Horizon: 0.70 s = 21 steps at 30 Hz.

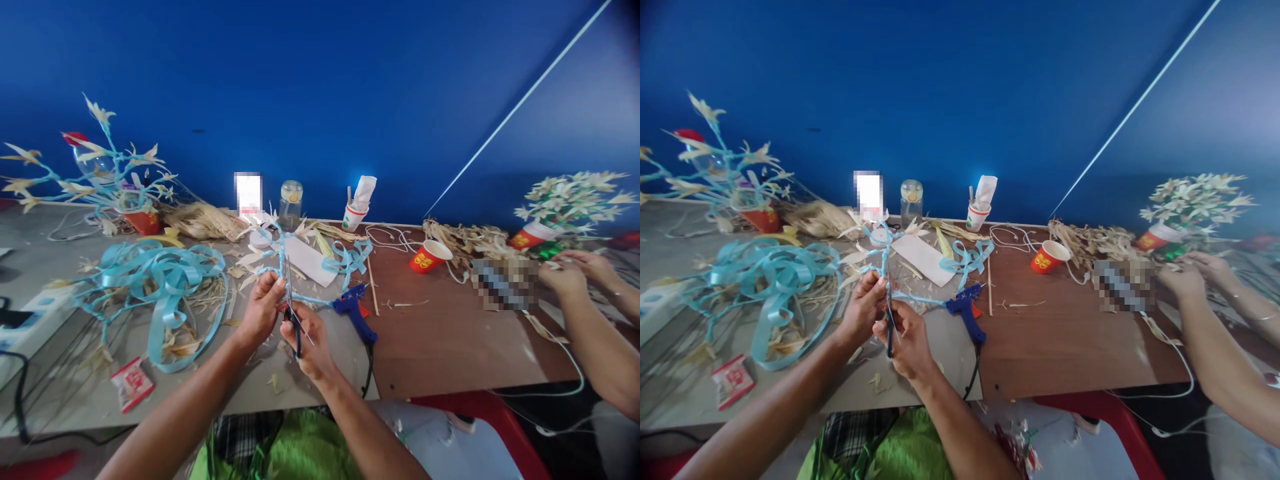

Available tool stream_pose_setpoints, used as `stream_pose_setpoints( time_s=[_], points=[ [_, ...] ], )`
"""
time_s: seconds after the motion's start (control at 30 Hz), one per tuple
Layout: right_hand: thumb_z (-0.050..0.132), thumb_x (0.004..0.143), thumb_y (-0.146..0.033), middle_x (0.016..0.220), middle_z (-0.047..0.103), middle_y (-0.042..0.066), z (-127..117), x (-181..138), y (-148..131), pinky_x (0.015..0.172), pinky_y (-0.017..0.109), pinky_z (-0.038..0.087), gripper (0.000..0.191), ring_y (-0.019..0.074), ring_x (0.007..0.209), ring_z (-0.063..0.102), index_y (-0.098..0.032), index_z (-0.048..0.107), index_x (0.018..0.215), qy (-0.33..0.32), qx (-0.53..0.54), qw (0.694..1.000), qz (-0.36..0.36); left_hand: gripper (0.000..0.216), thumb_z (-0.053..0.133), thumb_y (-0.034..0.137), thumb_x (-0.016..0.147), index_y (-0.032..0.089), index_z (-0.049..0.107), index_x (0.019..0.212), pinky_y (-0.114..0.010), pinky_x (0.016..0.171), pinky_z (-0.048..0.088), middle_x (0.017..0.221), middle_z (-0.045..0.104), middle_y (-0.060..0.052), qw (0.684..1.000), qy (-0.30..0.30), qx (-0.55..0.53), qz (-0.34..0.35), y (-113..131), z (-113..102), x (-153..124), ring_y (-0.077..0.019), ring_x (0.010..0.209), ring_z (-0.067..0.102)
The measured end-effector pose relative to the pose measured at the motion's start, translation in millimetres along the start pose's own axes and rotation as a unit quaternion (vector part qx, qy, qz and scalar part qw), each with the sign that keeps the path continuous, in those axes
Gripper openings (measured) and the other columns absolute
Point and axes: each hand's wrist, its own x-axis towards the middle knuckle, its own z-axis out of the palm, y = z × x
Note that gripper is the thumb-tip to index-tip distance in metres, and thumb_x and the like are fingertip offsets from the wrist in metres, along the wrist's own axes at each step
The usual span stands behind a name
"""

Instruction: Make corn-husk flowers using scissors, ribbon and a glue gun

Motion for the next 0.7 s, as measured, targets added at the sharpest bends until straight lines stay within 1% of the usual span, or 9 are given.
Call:
stream_pose_setpoints(
  time_s=[0.13,0.2,0.27,0.37,0.47,0.53,0.6,0.67,0.7],
  points=[
    [0.057,0.075,-0.055,0.071,0.055,0.001,2.2,-0.7,4.3,0.065,0.028,0.043,0.036,0.0159,0.068,0.05,-0.02,0.061,0.082,0.014,0.0,1.0,0.006,0.032,0.069,0.038,0.067,0.018,0.044,0.064,-0.016,0.039,0.027,0.054,0.041,0.007,1.0,-0.001,0.007,-0.014,-3.7,-1.5,0.4,-0.0033,0.041,0.03],
    [0.056,0.075,-0.057,0.068,0.053,0.0,2.2,-1.8,4.2,0.063,0.027,0.042,0.04,0.0149,0.064,0.049,-0.019,0.059,0.085,0.016,-0.006,1.0,0.008,0.03,0.068,0.037,0.069,0.018,0.044,0.065,-0.016,0.04,0.026,0.056,0.042,0.007,1.0,-0.003,-0.007,-0.019,-5.2,-3.1,2.0,-0.0037,0.042,0.03],
    [0.052,0.075,-0.061,0.066,0.051,-0.001,0.3,-3.1,1.4,0.061,0.027,0.042,0.044,0.0137,0.06,0.046,-0.019,0.058,0.09,0.024,-0.023,0.999,0.004,0.027,0.067,0.034,0.069,0.018,0.045,0.065,-0.016,0.043,0.029,0.058,0.043,0.006,0.999,0.002,-0.032,-0.005,-5.4,-5.6,5.5,-0.0041,0.045,0.032],
    [0.05,0.078,-0.057,0.068,0.052,-0.001,-6.9,-3.4,-5.7,0.061,0.025,0.041,0.043,0.0131,0.063,0.047,-0.02,0.056,0.097,0.059,-0.052,0.997,0.007,0.025,0.068,0.032,0.068,0.018,0.048,0.063,-0.018,0.058,0.039,0.065,0.05,0.004,0.998,-0.008,-0.055,0.028,-2.5,-10.5,13.0,-0.0065,0.057,0.045],
    [0.062,0.074,-0.045,0.075,0.053,-0.001,-20.8,1.2,-10.7,0.062,0.024,0.042,0.04,0.0123,0.066,0.049,-0.019,0.054,0.104,0.069,-0.06,0.995,0.042,0.022,0.07,0.03,0.066,0.018,0.051,0.064,-0.027,0.075,0.044,0.087,0.061,-0.002,0.996,-0.051,-0.076,0.004,1.2,-15.3,20.4,-0.0127,0.077,0.056],
    [0.068,0.069,-0.038,0.079,0.055,0.0,-33.6,6.8,-12.2,0.062,0.024,0.043,0.046,0.0123,0.068,0.051,-0.019,0.053,0.107,0.073,-0.055,0.994,0.061,0.02,0.071,0.027,0.064,0.017,0.054,0.064,-0.03,0.08,0.043,0.098,0.062,-0.003,0.995,-0.06,-0.085,-0.01,1.4,-18.6,25.1,-0.0149,0.084,0.058],
    [0.07,0.067,-0.036,0.082,0.058,0.001,-46.6,13.8,-13.7,0.062,0.024,0.043,0.046,0.0131,0.07,0.053,-0.019,0.052,0.105,0.087,-0.041,0.993,0.071,0.017,0.071,0.025,0.064,0.017,0.056,0.063,-0.03,0.079,0.043,0.096,0.063,-0.002,0.996,-0.041,-0.073,-0.012,-0.6,-22.4,29.5,-0.0147,0.083,0.058],
    [0.071,0.066,-0.035,0.078,0.06,0.001,-56.1,21.7,-16.1,0.065,0.025,0.043,0.043,0.0138,0.071,0.056,-0.017,0.053,0.101,0.118,-0.017,0.99,0.071,0.014,0.071,0.025,0.064,0.018,0.059,0.063,-0.027,0.074,0.042,0.086,0.063,-0.002,0.999,-0.01,-0.04,-0.009,-3.7,-26.5,33.1,-0.0139,0.078,0.057],
    [0.071,0.065,-0.035,0.074,0.06,0.0,-58.6,26.1,-17.4,0.064,0.025,0.043,0.042,0.0139,0.07,0.057,-0.017,0.054,0.099,0.118,-0.001,0.99,0.079,0.013,0.071,0.026,0.064,0.018,0.061,0.063,-0.025,0.071,0.042,0.08,0.063,-0.002,1.0,0.002,-0.019,-0.007,-5.1,-28.3,34.3,-0.0135,0.075,0.056]
  ],
)
